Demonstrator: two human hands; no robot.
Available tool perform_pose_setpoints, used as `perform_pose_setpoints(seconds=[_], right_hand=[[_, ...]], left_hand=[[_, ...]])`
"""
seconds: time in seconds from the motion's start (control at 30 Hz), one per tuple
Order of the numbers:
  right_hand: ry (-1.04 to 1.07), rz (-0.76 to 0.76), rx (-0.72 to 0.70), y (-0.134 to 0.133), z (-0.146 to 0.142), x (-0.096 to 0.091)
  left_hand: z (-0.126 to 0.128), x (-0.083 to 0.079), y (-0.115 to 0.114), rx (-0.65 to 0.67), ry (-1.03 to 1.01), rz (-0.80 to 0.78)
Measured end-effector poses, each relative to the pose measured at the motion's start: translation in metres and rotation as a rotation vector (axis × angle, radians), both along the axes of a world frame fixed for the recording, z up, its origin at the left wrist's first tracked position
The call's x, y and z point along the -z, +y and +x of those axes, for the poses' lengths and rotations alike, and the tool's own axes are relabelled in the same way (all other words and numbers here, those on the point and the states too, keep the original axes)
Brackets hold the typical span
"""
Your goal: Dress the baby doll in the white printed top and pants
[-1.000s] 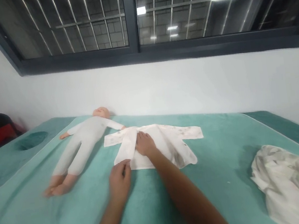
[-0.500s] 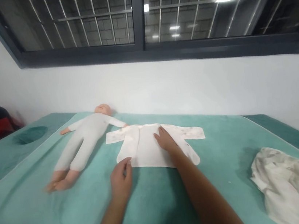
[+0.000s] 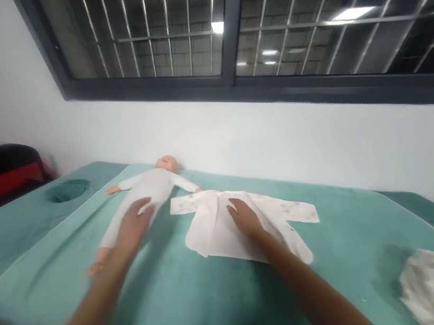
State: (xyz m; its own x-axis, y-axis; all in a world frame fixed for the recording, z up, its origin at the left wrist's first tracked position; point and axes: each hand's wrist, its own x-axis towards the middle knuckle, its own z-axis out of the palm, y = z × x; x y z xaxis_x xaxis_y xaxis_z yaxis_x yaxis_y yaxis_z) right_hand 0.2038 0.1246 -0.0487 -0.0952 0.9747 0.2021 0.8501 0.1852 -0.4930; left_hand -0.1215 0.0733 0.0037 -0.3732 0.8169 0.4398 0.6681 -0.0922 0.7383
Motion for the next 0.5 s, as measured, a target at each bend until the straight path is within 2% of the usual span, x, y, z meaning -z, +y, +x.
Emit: perform_pose_setpoints(seconds=[0.1,0.2,0.23,0.3,0.37,0.43,0.5], right_hand=[[0.144,0.013,0.008,0.04,-0.054,-0.015],[0.272,-0.031,-0.051,0.094,-0.117,-0.025],[0.306,-0.071,-0.069,0.113,-0.137,-0.027],[0.357,-0.173,-0.089,0.149,-0.171,-0.029],[0.399,-0.275,-0.103,0.18,-0.197,-0.031],[0.449,-0.375,-0.131,0.205,-0.213,-0.033],[0.51,-0.475,-0.185,0.223,-0.223,-0.034]], left_hand=[[-0.059,-0.003,0.033,-0.094,0.054,-0.046],[-0.094,0.005,0.047,-0.076,-0.109,-0.253],[-0.1,0.008,0.048,-0.01,-0.227,-0.339],[-0.105,0.009,0.05,0.204,-0.514,-0.479],[-0.106,0.009,0.054,0.405,-0.773,-0.569],[-0.107,0.011,0.064,0.524,-0.939,-0.627],[-0.11,0.018,0.078,0.571,-1.04,-0.652]])
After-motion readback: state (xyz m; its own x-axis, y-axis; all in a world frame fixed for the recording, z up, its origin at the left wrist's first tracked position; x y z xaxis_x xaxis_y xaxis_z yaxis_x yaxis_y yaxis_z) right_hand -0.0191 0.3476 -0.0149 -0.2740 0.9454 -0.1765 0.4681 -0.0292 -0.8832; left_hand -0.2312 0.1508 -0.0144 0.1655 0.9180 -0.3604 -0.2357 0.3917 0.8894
